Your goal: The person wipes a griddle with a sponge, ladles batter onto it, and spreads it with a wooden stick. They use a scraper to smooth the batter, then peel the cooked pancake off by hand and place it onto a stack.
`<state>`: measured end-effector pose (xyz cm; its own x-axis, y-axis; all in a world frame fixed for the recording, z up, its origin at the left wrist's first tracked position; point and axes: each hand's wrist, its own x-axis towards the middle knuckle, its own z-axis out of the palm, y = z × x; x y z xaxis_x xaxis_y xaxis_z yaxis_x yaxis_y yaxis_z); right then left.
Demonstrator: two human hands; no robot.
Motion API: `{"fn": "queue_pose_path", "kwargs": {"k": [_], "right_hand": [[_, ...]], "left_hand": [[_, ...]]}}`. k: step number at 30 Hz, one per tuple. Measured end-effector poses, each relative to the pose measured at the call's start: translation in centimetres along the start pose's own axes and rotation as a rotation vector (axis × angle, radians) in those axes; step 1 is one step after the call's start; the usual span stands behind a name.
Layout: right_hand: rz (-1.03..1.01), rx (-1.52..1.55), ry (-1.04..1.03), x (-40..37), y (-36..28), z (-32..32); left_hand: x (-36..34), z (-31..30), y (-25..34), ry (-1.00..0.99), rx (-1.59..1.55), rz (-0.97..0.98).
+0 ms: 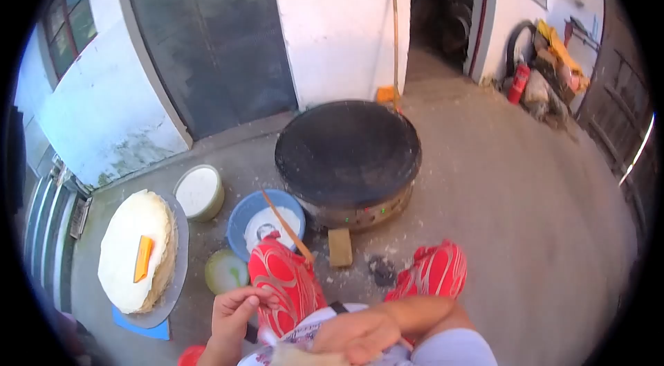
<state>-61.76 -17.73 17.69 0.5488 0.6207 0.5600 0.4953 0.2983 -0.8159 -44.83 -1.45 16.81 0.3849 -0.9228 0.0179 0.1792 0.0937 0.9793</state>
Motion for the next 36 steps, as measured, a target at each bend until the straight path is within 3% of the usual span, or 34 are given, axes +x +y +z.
{"fn": "queue_pose_path", "kwargs": {"k": [2, 4, 5, 6, 7, 8, 9, 12, 13, 14, 16, 18, 19, 22, 24, 26, 28, 29, 31, 33, 34, 35, 36], "right_hand": [[-0.282, 0.176, 0.764, 2.4, -1.3, 4.2], [-0.299, 0.232, 0.394, 4.4, -3.0, 1.8], [-0.319, 0.248, 0.305, 5.3, -3.9, 1.1], [-0.343, 0.279, 0.248, 6.2, -5.1, 0.2], [-0.384, 0.301, 0.220, 7.1, -6.1, -0.6], [-0.418, 0.342, 0.201, 8.1, -7.0, -1.0], [-0.456, 0.401, 0.206, 9.2, -7.5, -1.4], [-0.651, 0.614, 0.318, 12.8, -7.2, -1.3], [-0.697, 0.675, 0.342, 14.0, -7.0, -1.5], [-0.708, 0.674, 0.360, 13.7, -6.6, -1.4], [-0.343, 0.541, 0.312, 12.2, -5.0, -1.6], [-0.420, -0.442, 0.250, 10.1, -0.9, -2.7], [-0.431, -0.442, 0.209, 8.8, 1.0, -3.0], [0.399, 0.546, -0.242, 6.3, 4.3, -2.4], [0.196, 0.428, -0.171, 2.9, 0.2, -0.8], [0.265, 0.490, -0.028, 2.1, -2.1, -1.7], [0.172, 0.475, 0.113, 0.3, -1.7, -1.6], [0.171, 0.544, 0.026, 1.8, -1.0, -1.9], [0.278, 0.495, 0.384, 5.1, -1.1, -1.2], [0.413, 0.391, 0.746, 8.0, -1.7, -0.2], [0.480, 0.309, 0.934, 8.6, -1.5, -0.3], [0.497, 0.342, 0.890, 8.5, 0.1, -1.0], [0.503, -0.240, 0.602, 8.0, 2.5, -2.1]], "left_hand": [[0.6, 0.2, -0.2, -0.024, -0.033, 0.006], [0.9, 0.2, -0.6, -0.014, 0.012, -0.055], [0.7, 1.1, 0.2, 0.030, -0.053, -0.148], [1.0, 1.4, 0.1, -0.020, -0.010, -0.091], [1.1, 1.5, 0.1, -0.058, 0.040, -0.028], [-0.1, 1.7, -0.8, 0.119, -0.039, -0.124], [-0.4, 2.0, -0.9, 0.118, -0.035, -0.150], [0.0, 3.0, -0.8, 0.143, 0.185, 0.038], [0.6, 1.6, 0.2, -0.054, 0.083, 0.009], [0.4, 1.3, 0.1, -0.039, 0.092, 0.013], [0.5, 1.1, -0.3, -0.043, 0.081, 0.031], [0.1, 0.3, -0.2, -0.041, 0.142, -0.024], [0.2, 0.2, -0.1, -0.018, 0.150, 0.009], [-0.5, 0.2, -0.3, -0.077, 0.022, 0.019], [-0.9, -0.2, 0.1, -0.159, -0.057, -0.004], [-1.3, -1.2, 0.3, -0.270, -0.107, -0.067], [-1.5, -1.7, 0.7, -0.327, -0.179, -0.153], [-1.3, -1.9, 0.2, -0.335, -0.205, -0.169], [-1.1, -2.7, -2.5, -0.498, -0.533, -0.181], [-1.4, -2.4, -1.9, -0.495, -0.880, -0.129], [-1.7, -2.2, -1.6, -0.429, -0.887, -0.100], [-2.1, -2.1, -1.3, -0.297, -1.001, -0.078], [-2.5, -2.2, -1.0, -0.176, -1.114, -0.056]]}}
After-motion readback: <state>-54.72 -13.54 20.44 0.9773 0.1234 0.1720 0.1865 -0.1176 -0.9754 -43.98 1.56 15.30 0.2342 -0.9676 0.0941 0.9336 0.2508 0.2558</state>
